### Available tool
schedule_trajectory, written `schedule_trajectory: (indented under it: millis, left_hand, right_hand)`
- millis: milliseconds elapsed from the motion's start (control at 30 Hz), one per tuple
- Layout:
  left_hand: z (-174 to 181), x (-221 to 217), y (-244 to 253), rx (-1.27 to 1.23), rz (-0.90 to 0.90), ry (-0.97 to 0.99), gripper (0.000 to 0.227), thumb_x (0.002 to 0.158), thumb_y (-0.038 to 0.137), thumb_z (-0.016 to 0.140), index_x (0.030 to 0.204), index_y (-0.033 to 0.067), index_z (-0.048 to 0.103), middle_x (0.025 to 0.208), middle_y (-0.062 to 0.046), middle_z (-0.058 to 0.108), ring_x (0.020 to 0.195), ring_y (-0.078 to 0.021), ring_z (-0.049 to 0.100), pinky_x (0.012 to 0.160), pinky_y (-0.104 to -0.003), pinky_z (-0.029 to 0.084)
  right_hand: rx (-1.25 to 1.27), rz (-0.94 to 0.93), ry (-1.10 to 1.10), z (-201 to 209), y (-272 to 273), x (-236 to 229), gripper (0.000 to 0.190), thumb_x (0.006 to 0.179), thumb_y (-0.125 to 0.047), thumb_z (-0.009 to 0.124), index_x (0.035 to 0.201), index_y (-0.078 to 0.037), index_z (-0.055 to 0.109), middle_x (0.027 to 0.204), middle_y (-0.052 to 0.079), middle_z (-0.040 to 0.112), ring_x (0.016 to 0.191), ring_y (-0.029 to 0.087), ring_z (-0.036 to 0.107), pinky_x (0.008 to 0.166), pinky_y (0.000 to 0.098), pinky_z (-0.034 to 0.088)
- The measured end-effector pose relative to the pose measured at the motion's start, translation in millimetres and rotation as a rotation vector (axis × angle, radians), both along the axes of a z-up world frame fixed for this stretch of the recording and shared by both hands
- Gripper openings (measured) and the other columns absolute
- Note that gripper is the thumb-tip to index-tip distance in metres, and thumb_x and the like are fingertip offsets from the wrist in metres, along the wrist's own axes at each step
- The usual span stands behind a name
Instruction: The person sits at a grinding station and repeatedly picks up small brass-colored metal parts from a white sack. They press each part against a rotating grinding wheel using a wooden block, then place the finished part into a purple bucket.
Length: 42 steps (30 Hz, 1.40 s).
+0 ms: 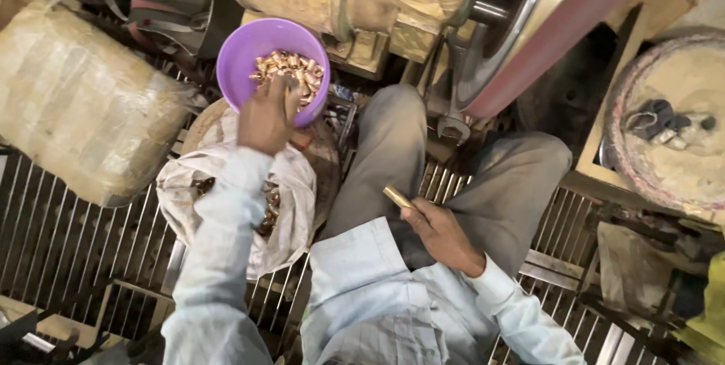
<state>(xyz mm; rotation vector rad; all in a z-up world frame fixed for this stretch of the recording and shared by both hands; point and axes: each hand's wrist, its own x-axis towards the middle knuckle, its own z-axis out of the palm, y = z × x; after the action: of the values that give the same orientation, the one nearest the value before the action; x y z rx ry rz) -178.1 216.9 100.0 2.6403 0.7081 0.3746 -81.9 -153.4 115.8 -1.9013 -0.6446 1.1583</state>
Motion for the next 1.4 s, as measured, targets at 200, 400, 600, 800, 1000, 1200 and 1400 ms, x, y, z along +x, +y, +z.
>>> schedule_trajectory:
  millis: [200, 400, 600, 800, 1000, 1200, 1400]
  left_hand:
    - [25.2, -1.4, 47.9, 0.377, 0.163, 0.075, 0.026, 0.108, 0.034, 0.057, 0.103, 0.0105, 0.065, 0.084, -0.016, 0.071, 0.069, -0.0388, 0.068, 0.057, -0.052, 0.052]
    - [8.0, -62.2, 30.5, -0.037, 0.348, -0.247, 0.031, 0.116, 0.031, 0.042, 0.107, 0.0082, 0.062, 0.086, -0.015, 0.071, 0.074, -0.0364, 0.071, 0.066, -0.048, 0.055]
    - [-57.4, -150.2, -37.0, -0.215, 0.569, -0.041, 0.033, 0.108, 0.034, 0.048, 0.103, 0.0044, 0.061, 0.085, -0.025, 0.071, 0.076, -0.0430, 0.072, 0.067, -0.052, 0.056]
    - [-110.9, -182.2, -60.9, -0.372, 0.515, -0.188, 0.029, 0.100, 0.016, 0.061, 0.120, 0.0032, 0.044, 0.089, -0.023, 0.071, 0.077, -0.0435, 0.072, 0.068, -0.052, 0.057]
    - [-120.5, -171.6, -58.4, -0.294, 0.458, -0.002, 0.029, 0.097, 0.013, 0.063, 0.118, 0.0025, 0.045, 0.090, -0.026, 0.069, 0.081, -0.0481, 0.068, 0.070, -0.055, 0.052]
    - [-146.0, -182.4, -63.1, -0.285, 0.380, 0.098, 0.017, 0.095, 0.013, 0.063, 0.109, 0.0073, 0.055, 0.096, -0.025, 0.071, 0.089, -0.0465, 0.068, 0.076, -0.056, 0.053]
    - [-191.1, -189.7, -52.6, -0.195, 0.117, 0.433, 0.033, 0.087, 0.011, 0.060, 0.119, 0.0086, 0.056, 0.108, -0.027, 0.067, 0.092, -0.0483, 0.067, 0.081, -0.055, 0.055]
  right_hand:
    - [0.017, -0.014, -0.080, -0.1, -8.5, -5.5, 0.031, 0.102, -0.034, 0.059, 0.096, -0.003, 0.060, 0.068, 0.010, 0.053, 0.058, 0.019, 0.044, 0.055, 0.0356, 0.043]
    - [0.040, -0.072, 0.168, -8.7, -22.2, -9.6, 0.027, 0.103, -0.030, 0.057, 0.101, -0.005, 0.065, 0.069, 0.001, 0.051, 0.061, 0.011, 0.044, 0.055, 0.0301, 0.041]
    - [0.191, -0.015, 0.334, -10.4, -28.3, -7.7, 0.025, 0.106, -0.028, 0.051, 0.113, -0.005, 0.060, 0.076, -0.002, 0.052, 0.067, 0.008, 0.046, 0.062, 0.0247, 0.042]
    - [0.213, 0.032, 0.312, -4.5, -20.7, -11.1, 0.022, 0.102, -0.022, 0.056, 0.114, -0.004, 0.056, 0.084, 0.001, 0.059, 0.073, 0.010, 0.056, 0.069, 0.0274, 0.051]
    - [0.137, 0.044, 0.134, -6.1, -14.3, -12.0, 0.020, 0.099, -0.021, 0.062, 0.108, -0.003, 0.059, 0.081, 0.005, 0.062, 0.073, 0.014, 0.058, 0.069, 0.0314, 0.051]
    - [0.116, 0.047, 0.020, -7.5, -21.9, -17.5, 0.025, 0.098, -0.025, 0.064, 0.110, -0.004, 0.057, 0.087, 0.011, 0.069, 0.076, 0.018, 0.063, 0.072, 0.0337, 0.053]
    - [0.156, 0.015, 0.034, -10.8, -23.5, -23.7, 0.030, 0.096, -0.025, 0.065, 0.115, -0.004, 0.057, 0.094, 0.014, 0.073, 0.080, 0.021, 0.065, 0.074, 0.0351, 0.053]
